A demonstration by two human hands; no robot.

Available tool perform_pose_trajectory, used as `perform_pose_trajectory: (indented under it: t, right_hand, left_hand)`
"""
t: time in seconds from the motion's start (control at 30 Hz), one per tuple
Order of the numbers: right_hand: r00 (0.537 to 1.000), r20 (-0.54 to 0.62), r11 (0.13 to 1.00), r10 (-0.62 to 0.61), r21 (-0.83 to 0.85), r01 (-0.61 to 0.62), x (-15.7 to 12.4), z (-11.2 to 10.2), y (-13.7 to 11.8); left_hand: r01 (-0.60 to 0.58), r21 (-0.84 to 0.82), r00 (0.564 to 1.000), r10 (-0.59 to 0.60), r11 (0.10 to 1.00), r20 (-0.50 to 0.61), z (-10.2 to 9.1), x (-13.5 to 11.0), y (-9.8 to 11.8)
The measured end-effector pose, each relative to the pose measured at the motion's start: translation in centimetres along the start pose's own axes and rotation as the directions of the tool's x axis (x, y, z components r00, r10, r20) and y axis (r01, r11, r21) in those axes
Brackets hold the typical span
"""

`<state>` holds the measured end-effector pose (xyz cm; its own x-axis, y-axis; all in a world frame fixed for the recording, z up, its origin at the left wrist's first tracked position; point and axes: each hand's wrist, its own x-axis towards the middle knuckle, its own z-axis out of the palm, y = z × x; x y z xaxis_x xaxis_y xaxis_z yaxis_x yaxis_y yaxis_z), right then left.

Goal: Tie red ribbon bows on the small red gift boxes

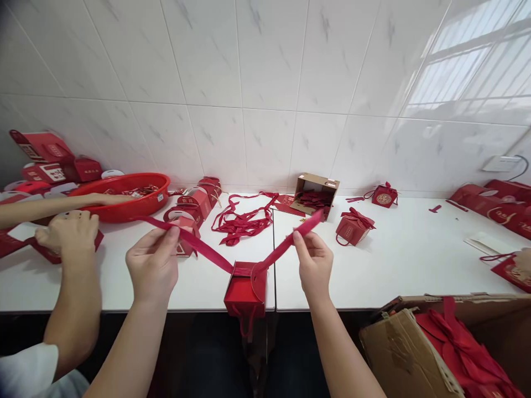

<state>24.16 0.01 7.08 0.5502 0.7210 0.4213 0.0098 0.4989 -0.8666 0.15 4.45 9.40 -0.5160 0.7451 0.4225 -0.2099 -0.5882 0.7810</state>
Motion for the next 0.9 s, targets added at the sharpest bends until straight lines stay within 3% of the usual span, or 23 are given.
perform_pose_trajectory:
  t: [0.13, 0.27, 0.53, 0.7, 0.8, 0.9]
  right_hand:
    - [0.981, 0.188, 0.999, -0.041, -0.015, 0.044, 0.6, 2.3, -1.9]
    - [0.942, 0.336, 0.996, -0.014, 0.087, -0.016, 1.1, 4.2, -2.9]
    - [0.867, 0.497, 0.987, 0.038, 0.116, -0.110, 1.0, 6.2, -3.0]
    - [0.794, 0.608, 1.000, -0.006, 0.012, -0.001, 0.8, 6.3, -3.4]
    - [0.733, 0.678, 0.998, -0.055, 0.048, 0.031, 0.5, 6.1, -3.4]
    - [0.722, 0.689, 0.997, -0.063, 0.077, 0.015, 0.5, 5.7, -2.8]
  left_hand:
    - [0.015, 0.030, 0.967, -0.022, 0.999, 0.255, 2.5, -0.3, 1.2]
    - [0.046, 0.034, 0.902, -0.056, 0.998, 0.429, 4.2, -0.4, 1.8]
    - [0.125, 0.126, 0.830, -0.174, 0.984, 0.530, 5.0, -0.7, 2.2]
    - [0.082, 0.321, 0.731, -0.276, 0.944, 0.624, 4.9, -1.4, 3.3]
    - [0.054, 0.393, 0.693, -0.318, 0.918, 0.647, 4.6, -1.6, 3.6]
    - [0.124, 0.387, 0.617, -0.377, 0.914, 0.691, 4.2, -1.4, 3.3]
